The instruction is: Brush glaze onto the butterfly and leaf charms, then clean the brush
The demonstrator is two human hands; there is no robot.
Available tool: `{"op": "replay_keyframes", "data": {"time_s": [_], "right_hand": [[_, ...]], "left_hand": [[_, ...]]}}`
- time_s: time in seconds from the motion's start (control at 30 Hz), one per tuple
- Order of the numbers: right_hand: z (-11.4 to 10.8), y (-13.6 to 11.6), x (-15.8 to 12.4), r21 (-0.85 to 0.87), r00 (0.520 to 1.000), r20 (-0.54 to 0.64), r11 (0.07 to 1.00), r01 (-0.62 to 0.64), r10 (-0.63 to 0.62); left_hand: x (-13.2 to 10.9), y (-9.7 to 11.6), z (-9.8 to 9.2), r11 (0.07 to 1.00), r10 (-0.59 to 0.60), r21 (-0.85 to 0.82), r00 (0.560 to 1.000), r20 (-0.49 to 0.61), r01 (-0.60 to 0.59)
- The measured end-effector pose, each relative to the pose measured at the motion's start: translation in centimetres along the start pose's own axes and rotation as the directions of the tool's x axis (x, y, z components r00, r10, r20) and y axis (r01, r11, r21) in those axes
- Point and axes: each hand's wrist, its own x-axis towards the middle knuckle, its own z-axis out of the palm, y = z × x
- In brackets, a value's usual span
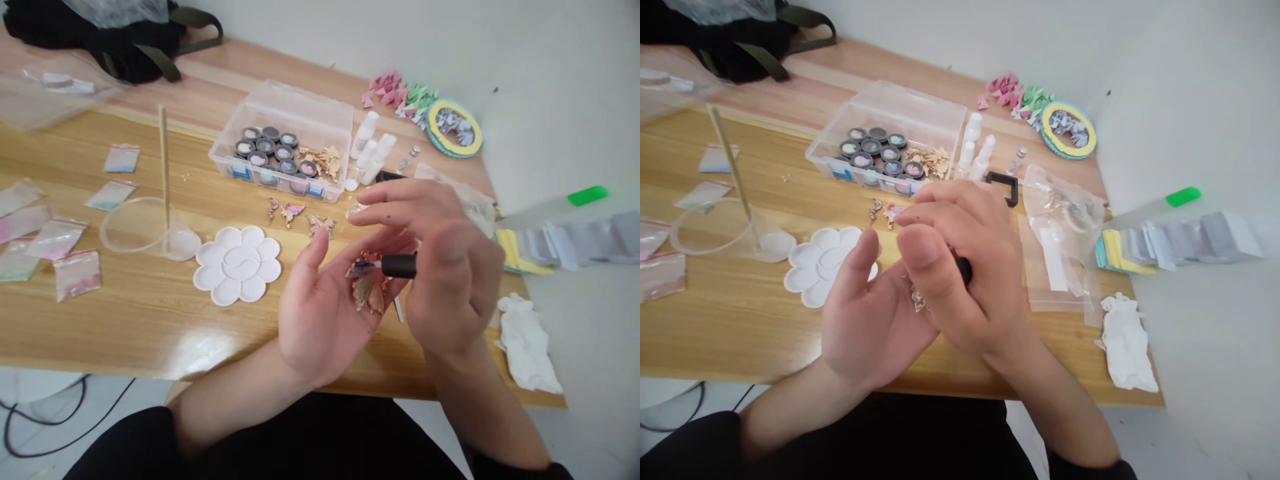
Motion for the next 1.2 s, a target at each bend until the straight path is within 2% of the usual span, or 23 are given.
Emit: {"op": "replay_keyframes", "data": {"time_s": [0.17, 0.33, 0.57, 0.8, 1.0, 1.2], "right_hand": [[-0.7, 0.4, -0.3, -0.002, 1.000, -0.004, 1.000, -0.011, 0.011], [-0.9, 0.4, -0.1, 0.036, 0.996, -0.090, 0.999, -0.002, 0.006], [0.1, 0.3, 0.1, 0.046, 0.999, -0.050, 0.999, 0.009, -0.007], [-0.4, 0.4, -0.3, 0.065, 0.999, -0.039, 0.998, -0.022, 0.024], [0.1, 0.2, 0.2, 0.041, 0.998, -0.066, 0.999, 0.006, -0.003], [-0.1, 0.3, -0.1, 0.059, 1.000, -0.027, 0.998, 0.003, -0.001]], "left_hand": [[0.1, -0.1, -0.2, 0.999, 0.033, -0.043, 0.999, 0.023, -0.032], [0.1, -0.3, -0.5, 0.997, 0.044, -0.059, 0.998, 0.043, -0.041], [0.0, -0.2, -0.3, 1.000, 0.024, -0.004, 0.998, 0.051, -0.024], [0.1, -0.3, -0.3, 0.999, 0.036, -0.021, 0.999, 0.017, -0.036], [0.1, -0.3, -0.4, 0.999, 0.030, -0.041, 0.999, 0.030, -0.029], [0.0, -0.2, -0.2, 0.998, 0.038, -0.045, 0.999, 0.016, -0.037]]}}
